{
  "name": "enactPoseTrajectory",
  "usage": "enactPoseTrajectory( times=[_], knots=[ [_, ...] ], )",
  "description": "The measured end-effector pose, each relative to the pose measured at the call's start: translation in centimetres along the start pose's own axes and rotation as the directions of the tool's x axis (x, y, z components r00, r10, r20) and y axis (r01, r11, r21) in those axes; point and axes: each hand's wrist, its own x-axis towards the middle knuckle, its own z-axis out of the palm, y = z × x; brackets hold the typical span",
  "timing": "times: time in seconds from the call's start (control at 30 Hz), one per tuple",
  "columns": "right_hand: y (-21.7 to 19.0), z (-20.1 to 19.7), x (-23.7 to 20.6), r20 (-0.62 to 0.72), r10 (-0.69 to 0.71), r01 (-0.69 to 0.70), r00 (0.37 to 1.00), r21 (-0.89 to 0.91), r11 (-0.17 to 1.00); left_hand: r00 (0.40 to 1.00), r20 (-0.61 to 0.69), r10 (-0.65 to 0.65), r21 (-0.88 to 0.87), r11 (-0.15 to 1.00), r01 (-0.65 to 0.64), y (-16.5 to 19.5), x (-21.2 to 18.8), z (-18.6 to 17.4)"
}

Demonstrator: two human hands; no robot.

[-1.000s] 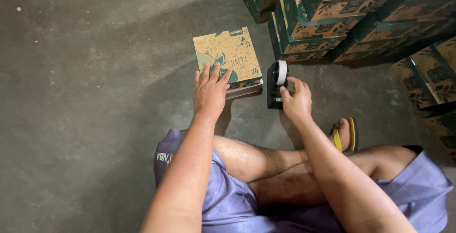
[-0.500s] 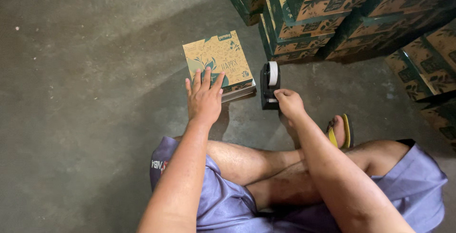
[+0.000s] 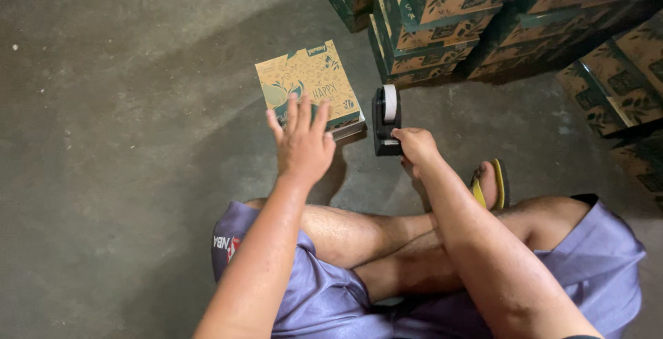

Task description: The person sits on the floor and folds flat cardboard bakery boxes into shape, pressing the sides and bottom together. They use a tape dispenser to seal the folded boxes, then stack the finished boxes with a stack of completed boxes nearby.

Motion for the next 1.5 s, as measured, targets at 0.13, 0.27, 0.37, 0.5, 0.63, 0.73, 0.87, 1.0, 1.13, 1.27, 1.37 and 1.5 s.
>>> enactPoseTrajectory(
  times=[0.13,0.27,0.37,0.5,0.63,0.73,0.87,1.0,1.13,1.27,1.37,1.5],
  knots=[
    [0.1,-0.1,0.3,0.011,-0.036,0.036,0.999,0.012,0.999,0.983,0.144,0.113,-0.343,0.937,-0.058,4.3,-0.1,0.0],
    [0.2,-0.3,0.6,0.010,-0.070,0.070,0.998,-0.036,0.997,0.855,0.512,-0.085,-0.394,0.861,0.322,8.9,0.4,3.4],
    [0.4,-0.5,0.8,0.022,-0.059,0.059,0.998,0.002,0.998,0.831,0.498,-0.247,-0.518,0.684,0.514,10.5,0.1,7.1],
    [0.7,-0.4,1.2,0.036,-0.051,0.049,0.998,0.048,0.998,0.863,0.422,-0.279,-0.637,0.586,0.501,10.4,-0.9,11.1],
    [0.4,-0.2,0.9,-0.004,-0.133,0.132,0.991,-0.038,0.990,0.880,0.422,-0.216,-0.678,0.569,0.465,9.4,-1.2,12.1],
    [0.4,-0.4,0.0,-0.020,-0.134,0.133,0.991,-0.045,0.990,0.879,0.413,-0.237,-0.677,0.566,0.471,9.2,-1.0,11.9],
    [2.4,-1.2,-3.1,0.006,0.038,-0.038,0.999,-0.054,0.998,0.852,0.459,-0.251,-0.663,0.541,0.517,9.4,-0.8,11.3],
    [6.4,-2.0,-6.5,0.077,0.091,-0.092,0.993,0.011,0.996,0.833,0.491,-0.256,-0.680,0.485,0.550,9.2,-1.1,10.7],
    [8.5,-2.8,-7.7,0.052,0.175,-0.171,0.983,-0.074,0.982,0.828,0.500,-0.255,-0.681,0.475,0.557,8.9,-1.3,10.3],
    [8.7,-2.6,-7.7,0.029,0.245,-0.242,0.969,-0.067,0.968,0.832,0.486,-0.269,-0.688,0.469,0.554,8.9,-1.3,10.0],
    [8.3,-1.8,-7.8,0.043,0.293,-0.291,0.955,-0.051,0.955,0.819,0.492,-0.295,-0.703,0.420,0.574,8.8,-1.3,9.9],
    [8.2,-1.5,-8.0,0.053,0.311,-0.309,0.949,-0.044,0.950,0.822,0.487,-0.297,-0.753,0.334,0.567,8.7,-1.1,10.0]
  ],
)
